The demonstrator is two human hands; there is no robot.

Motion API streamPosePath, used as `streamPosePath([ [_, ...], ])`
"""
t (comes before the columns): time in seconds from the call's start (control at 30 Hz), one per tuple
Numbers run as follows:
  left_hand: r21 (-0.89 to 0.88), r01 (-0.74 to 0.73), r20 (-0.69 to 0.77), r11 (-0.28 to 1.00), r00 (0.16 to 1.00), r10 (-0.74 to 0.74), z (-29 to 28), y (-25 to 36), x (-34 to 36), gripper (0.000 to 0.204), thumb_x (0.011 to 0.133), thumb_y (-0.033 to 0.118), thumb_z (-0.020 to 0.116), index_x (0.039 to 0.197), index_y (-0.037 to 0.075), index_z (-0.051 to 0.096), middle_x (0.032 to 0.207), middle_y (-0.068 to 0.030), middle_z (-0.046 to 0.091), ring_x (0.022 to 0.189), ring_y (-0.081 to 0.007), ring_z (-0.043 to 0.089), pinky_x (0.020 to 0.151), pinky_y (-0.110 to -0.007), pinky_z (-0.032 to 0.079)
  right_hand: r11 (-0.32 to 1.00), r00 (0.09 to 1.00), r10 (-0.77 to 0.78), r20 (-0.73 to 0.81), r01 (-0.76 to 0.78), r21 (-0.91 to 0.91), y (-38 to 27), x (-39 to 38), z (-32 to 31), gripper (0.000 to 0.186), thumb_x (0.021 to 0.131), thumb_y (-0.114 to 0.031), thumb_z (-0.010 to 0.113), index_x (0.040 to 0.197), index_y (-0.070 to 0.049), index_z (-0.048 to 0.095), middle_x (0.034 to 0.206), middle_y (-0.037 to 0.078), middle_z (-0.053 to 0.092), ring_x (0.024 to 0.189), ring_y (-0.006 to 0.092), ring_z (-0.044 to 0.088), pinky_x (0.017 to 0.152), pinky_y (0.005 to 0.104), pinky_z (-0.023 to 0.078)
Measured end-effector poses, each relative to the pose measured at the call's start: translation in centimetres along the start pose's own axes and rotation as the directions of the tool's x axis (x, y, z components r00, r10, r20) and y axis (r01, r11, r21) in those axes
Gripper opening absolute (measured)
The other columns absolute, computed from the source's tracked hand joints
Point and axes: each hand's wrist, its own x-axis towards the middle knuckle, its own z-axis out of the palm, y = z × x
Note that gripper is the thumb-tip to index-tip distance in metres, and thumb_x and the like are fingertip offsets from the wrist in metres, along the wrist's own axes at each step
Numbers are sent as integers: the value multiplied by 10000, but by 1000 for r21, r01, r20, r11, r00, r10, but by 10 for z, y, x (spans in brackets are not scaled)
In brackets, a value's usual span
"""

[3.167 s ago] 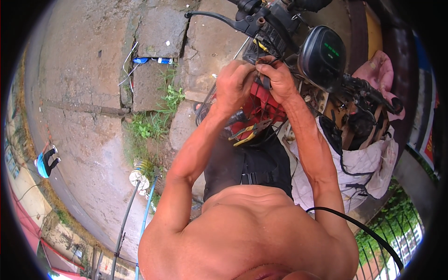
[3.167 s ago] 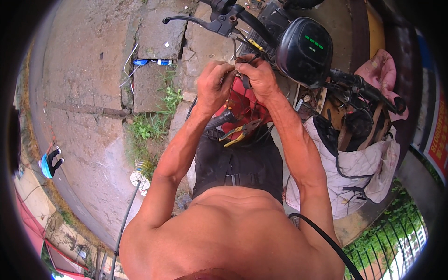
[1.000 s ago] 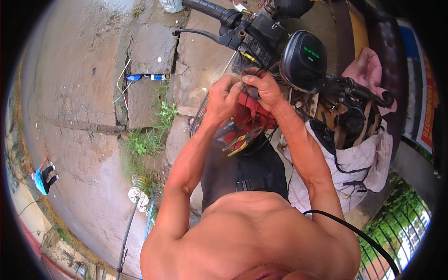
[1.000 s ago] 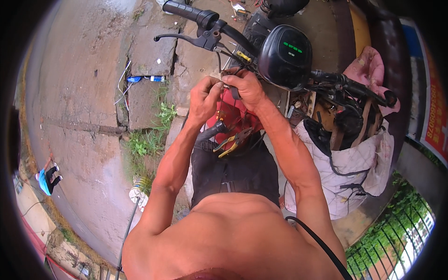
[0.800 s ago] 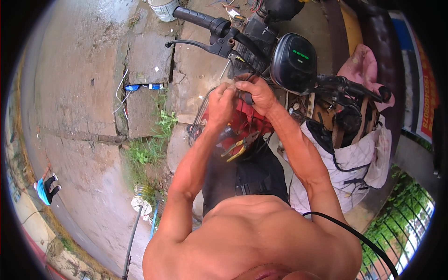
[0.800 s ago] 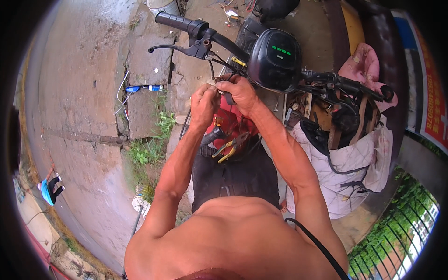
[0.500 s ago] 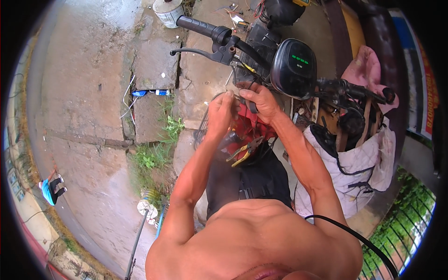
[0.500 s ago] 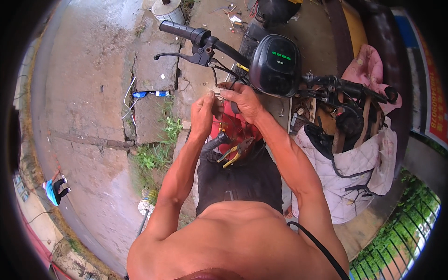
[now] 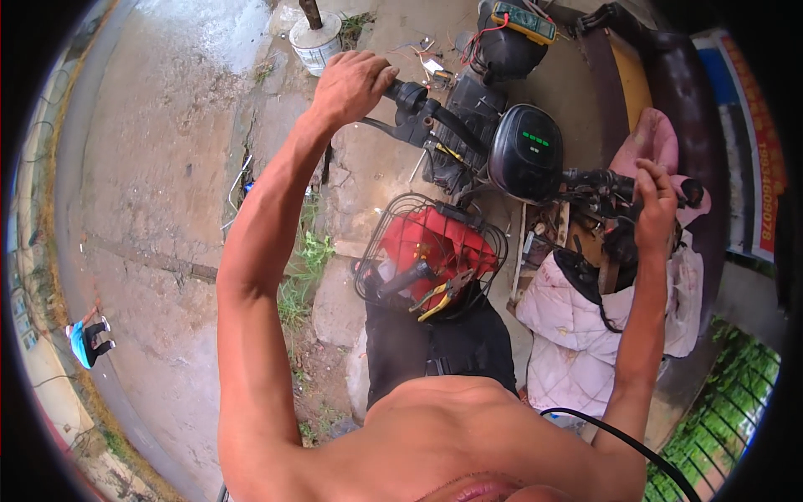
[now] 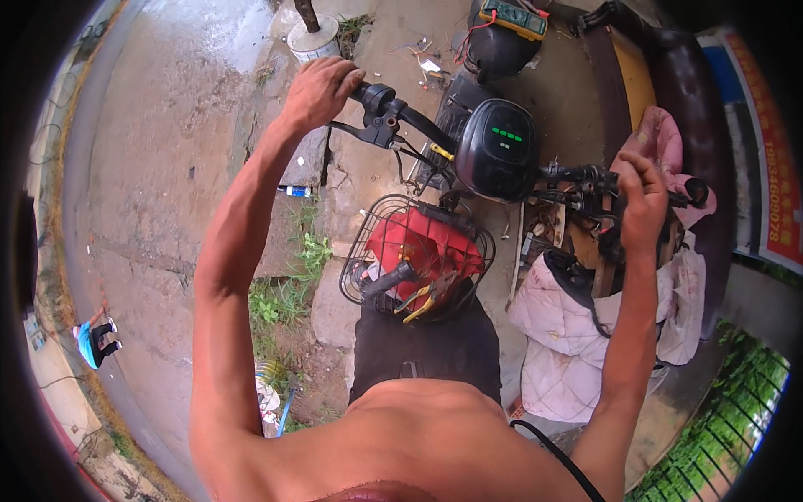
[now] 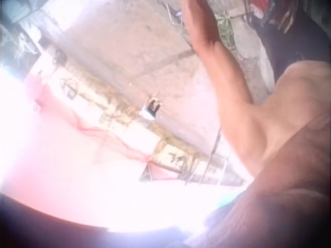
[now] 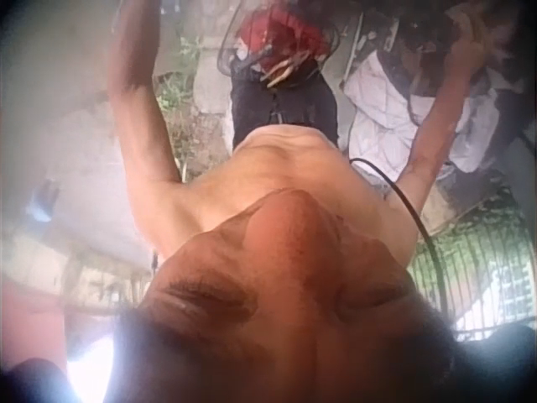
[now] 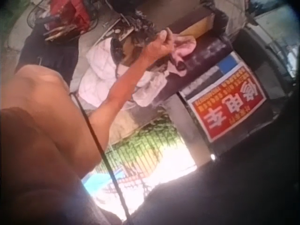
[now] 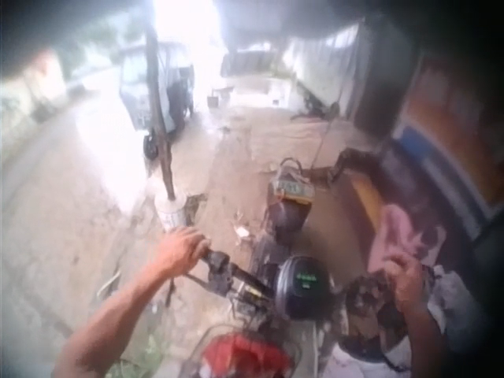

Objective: The person is stripping the insulation from wires and connecting them on an electric bicycle by hand and using a pair of pliers.

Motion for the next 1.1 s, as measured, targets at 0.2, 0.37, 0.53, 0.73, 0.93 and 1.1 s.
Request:
streamPosePath([
  [0.2, 59, 94, 116, 994, 988, -101, 11, -3, 20, 498, 1027, 471, 409, 862, 117, 719, 881, -136, 716, 885, -351, 669, 815, -458, 478, 961, 993, -81, -86, 55, -271, 85, 76, -30, 251, 979, -181, 648, 1132, 9, 708, 960, 6, 687, 894, 108, 603, 837, 252, 477],
  [0.37, 96, 172, 345, 980, 918, -195, -6, 4, 39, 653, 1043, 552, 360, 789, 69, 719, 755, -197, 680, 754, -392, 667, 689, -489, 508, 922, 989, -44, -141, -14, -388, 101, 76, -15, 236, 960, -210, 666, 1039, 6, 720, 900, 13, 675, 844, 109, 600, 778, 263, 481],
  [0.53, 113, 156, 507, 981, 840, -192, -12, 3, 52, 669, 1021, 586, 376, 846, 50, 736, 848, -176, 715, 853, -375, 689, 791, -468, 534, 879, 972, -112, -209, -2, -478, 106, 76, -8, 243, 960, -217, 647, 1006, 12, 717, 768, 10, 645, 724, 112, 573, 672, 283, 469],
  [0.73, 11, 314, 686, 949, 688, -235, -20, -1, 58, 582, 1007, 546, 403, 1085, 83, 746, 951, -88, 754, 767, -227, 734, 813, -388, 558, 790, 964, -172, -200, 14, -612, 104, 79, -4, 234, 961, -204, 633, 988, 5, 733, 838, 46, 703, 752, 153, 610, 716, 300, 494],
  [0.93, -47, 276, 680, 960, 713, -171, -28, -7, 52, 580, 1005, 547, 404, 1072, 79, 740, 951, -91, 754, 825, -264, 736, 822, -396, 563, 778, 969, -128, -213, -35, -627, 111, 82, -7, 226, 961, -168, 619, 991, 30, 723, 916, 59, 723, 853, 157, 632, 819, 293, 495],
  [1.1, -58, 193, 521, 979, 843, -135, -23, -14, 42, 612, 1001, 574, 435, 1056, 55, 755, 1109, -159, 734, 1088, -349, 682, 902, -443, 546, 796, 970, -133, -202, -17, -605, 122, 89, -15, 249, 971, -180, 611, 969, 51, 703, 874, 39, 690, 817, 138, 594, 787, 295, 483],
])
